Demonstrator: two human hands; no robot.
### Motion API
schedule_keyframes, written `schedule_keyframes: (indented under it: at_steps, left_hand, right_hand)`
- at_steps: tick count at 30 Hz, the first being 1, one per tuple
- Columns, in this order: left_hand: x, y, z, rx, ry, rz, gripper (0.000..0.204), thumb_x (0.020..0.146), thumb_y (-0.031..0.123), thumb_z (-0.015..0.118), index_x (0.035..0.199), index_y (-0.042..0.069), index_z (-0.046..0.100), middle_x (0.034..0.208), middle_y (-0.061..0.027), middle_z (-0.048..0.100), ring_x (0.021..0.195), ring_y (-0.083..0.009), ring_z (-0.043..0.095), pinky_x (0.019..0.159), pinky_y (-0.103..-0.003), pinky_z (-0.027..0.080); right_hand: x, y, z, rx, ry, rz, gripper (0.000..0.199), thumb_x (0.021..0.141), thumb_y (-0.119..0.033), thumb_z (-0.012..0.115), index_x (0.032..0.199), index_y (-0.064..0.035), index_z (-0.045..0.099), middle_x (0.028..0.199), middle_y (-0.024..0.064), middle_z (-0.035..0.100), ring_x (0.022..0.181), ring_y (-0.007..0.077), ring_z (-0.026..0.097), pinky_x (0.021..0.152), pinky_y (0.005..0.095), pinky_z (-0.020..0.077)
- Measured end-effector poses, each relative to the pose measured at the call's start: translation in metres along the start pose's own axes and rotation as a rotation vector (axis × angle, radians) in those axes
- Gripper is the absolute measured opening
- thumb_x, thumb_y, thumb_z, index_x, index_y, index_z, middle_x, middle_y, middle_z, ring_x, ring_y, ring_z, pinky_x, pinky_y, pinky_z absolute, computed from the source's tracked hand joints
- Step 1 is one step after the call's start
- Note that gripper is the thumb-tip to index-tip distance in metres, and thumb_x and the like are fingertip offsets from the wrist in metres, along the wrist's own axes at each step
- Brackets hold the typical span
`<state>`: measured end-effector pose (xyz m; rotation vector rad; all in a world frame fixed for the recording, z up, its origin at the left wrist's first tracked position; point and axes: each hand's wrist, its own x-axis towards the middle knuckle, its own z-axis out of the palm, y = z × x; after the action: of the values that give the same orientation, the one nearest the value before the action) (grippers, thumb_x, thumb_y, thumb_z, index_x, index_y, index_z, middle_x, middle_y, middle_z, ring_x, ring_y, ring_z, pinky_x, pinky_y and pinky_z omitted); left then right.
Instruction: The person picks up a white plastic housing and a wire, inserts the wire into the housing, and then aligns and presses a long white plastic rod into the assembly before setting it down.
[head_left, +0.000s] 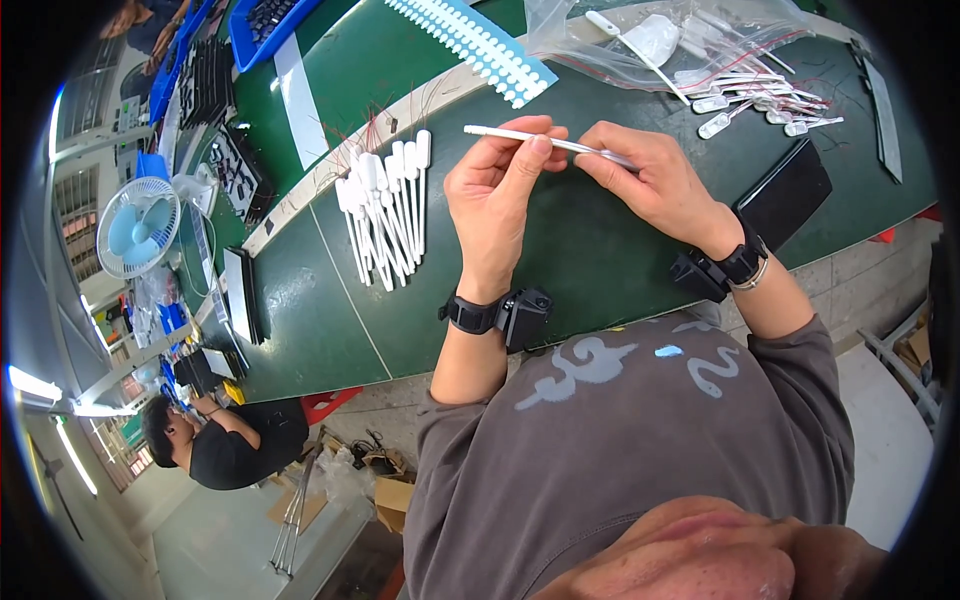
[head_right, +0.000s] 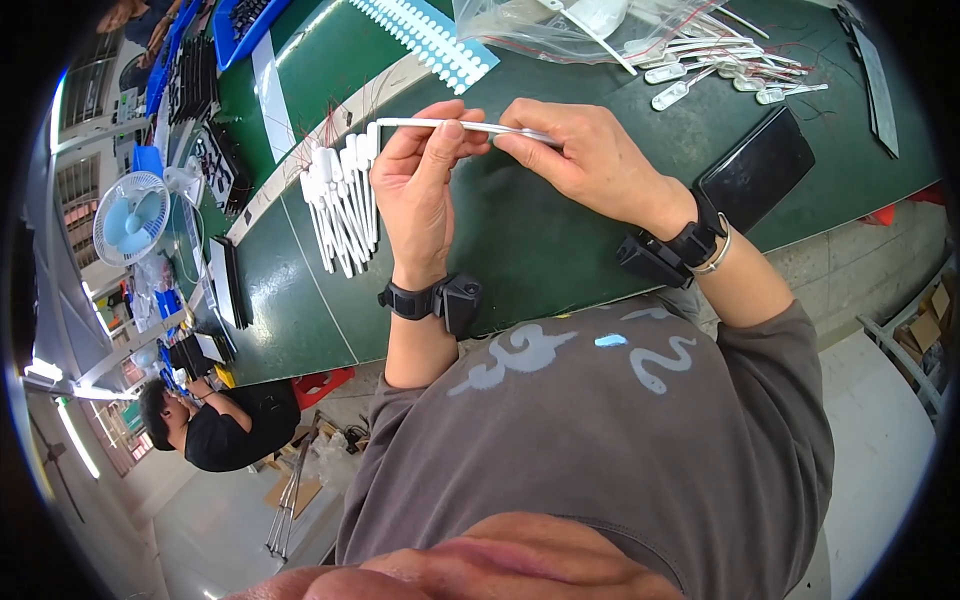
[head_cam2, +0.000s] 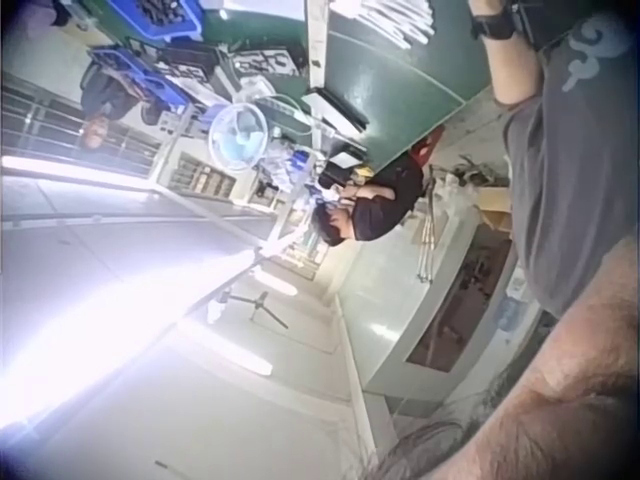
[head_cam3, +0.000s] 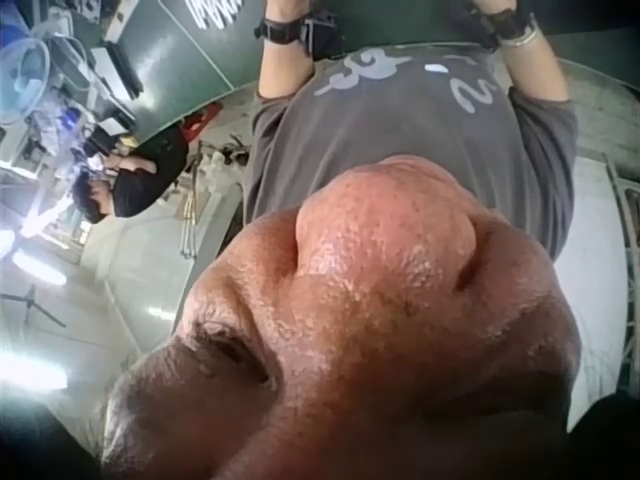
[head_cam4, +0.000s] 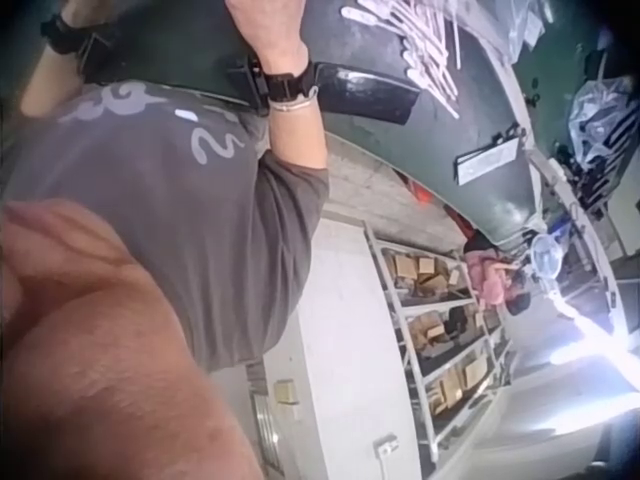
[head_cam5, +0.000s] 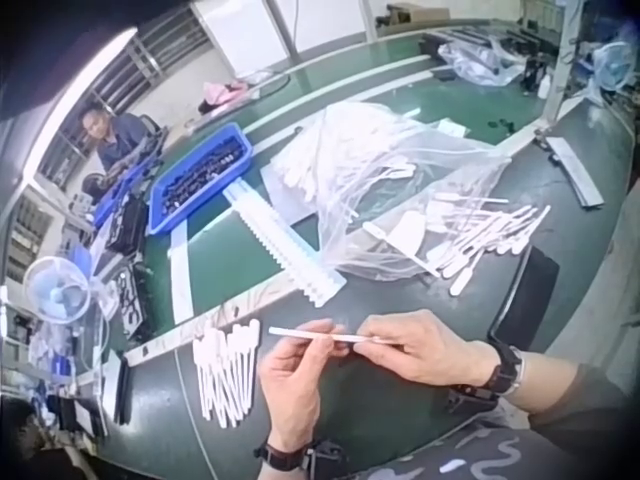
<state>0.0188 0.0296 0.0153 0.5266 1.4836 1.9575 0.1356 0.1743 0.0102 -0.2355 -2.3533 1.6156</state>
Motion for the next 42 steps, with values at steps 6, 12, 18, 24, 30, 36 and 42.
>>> schedule_keyframes:
  at_steps: [6, 12, 18, 24, 30, 36, 42]
  left_hand:
    - [-0.002, -0.005, -0.001, 0.11, 0.017, 0.028, 0.014, 0.09, 0.008, 0.069, 0.098, -0.004, 0.069, 0.095, -0.0089, 0.07, 0.076, -0.0104, 0.063, 0.07, -0.023, 0.052]
    - [-0.007, -0.005, 0.003, 0.232, 0.014, 0.128, 0.014, 0.091, 0.008, 0.068, 0.096, -0.004, 0.068, 0.089, -0.0063, 0.068, 0.072, -0.0087, 0.06, 0.065, -0.022, 0.048]
    - [-0.005, -0.013, 0.008, 0.216, 0.074, 0.113, 0.015, 0.093, 0.011, 0.066, 0.097, -0.003, 0.069, 0.086, -0.0037, 0.066, 0.068, -0.0071, 0.058, 0.061, -0.021, 0.048]
    - [0.002, -0.016, 0.005, -0.086, -0.042, -0.119, 0.025, 0.098, 0.02, 0.06, 0.105, -0.002, 0.069, 0.078, -0.0004, 0.061, 0.065, -0.0067, 0.054, 0.059, -0.022, 0.047]
    - [0.003, -0.017, 0.003, -0.183, -0.041, -0.214, 0.027, 0.097, 0.021, 0.061, 0.108, -0.001, 0.069, 0.077, 0.0, 0.06, 0.065, -0.0064, 0.052, 0.06, -0.022, 0.046]
    - [0.004, -0.021, 0.0, -0.155, 0.011, -0.189, 0.026, 0.096, 0.02, 0.063, 0.108, -0.001, 0.069, 0.077, -0.0007, 0.061, 0.065, -0.0073, 0.053, 0.062, -0.022, 0.046]
    - [0.003, -0.018, 0.0, -0.075, -0.056, -0.18, 0.023, 0.094, 0.016, 0.065, 0.108, -0.002, 0.069, 0.082, -0.0031, 0.065, 0.068, -0.0082, 0.055, 0.063, -0.021, 0.046]
  right_hand:
    - [0.0, 0.001, -0.001, 0.031, -0.023, 0.0, 0.015, 0.097, -0.015, 0.057, 0.093, -0.0005, 0.059, 0.069, 0.0045, 0.046, 0.06, 0.0125, 0.041, 0.055, 0.0279, 0.0348]
    - [-0.003, 0.005, -0.003, 0.073, -0.044, -0.064, 0.016, 0.097, -0.014, 0.056, 0.092, 0.0007, 0.059, 0.069, 0.0047, 0.047, 0.061, 0.0122, 0.042, 0.056, 0.0281, 0.0352]
    - [-0.002, 0.012, 0.001, 0.115, -0.079, -0.051, 0.024, 0.101, -0.02, 0.05, 0.089, -0.0004, 0.056, 0.064, 0.0021, 0.044, 0.054, 0.0103, 0.04, 0.051, 0.0273, 0.0345]
    - [0.002, 0.022, -0.002, 1.424, -0.443, 0.654, 0.033, 0.105, -0.033, 0.039, 0.085, -0.0072, 0.048, 0.06, -0.0046, 0.037, 0.043, 0.0041, 0.031, 0.04, 0.0222, 0.0332]
    - [0.002, 0.011, -0.001, 1.478, -0.45, 0.7, 0.038, 0.105, -0.037, 0.037, 0.088, -0.0059, 0.05, 0.06, -0.0051, 0.039, 0.042, 0.0022, 0.031, 0.037, 0.0215, 0.0355]
    - [0.001, -0.006, -0.001, 0.795, -0.212, 0.55, 0.04, 0.104, -0.039, 0.038, 0.096, -0.0043, 0.056, 0.064, -0.0058, 0.04, 0.047, 0.002, 0.028, 0.041, 0.0185, 0.0285]
    - [-0.001, 0.001, -0.006, 0.765, -0.257, 0.518, 0.041, 0.104, -0.041, 0.038, 0.1, -0.0053, 0.058, 0.066, -0.0069, 0.039, 0.052, 0.0013, 0.025, 0.045, 0.0179, 0.0232]
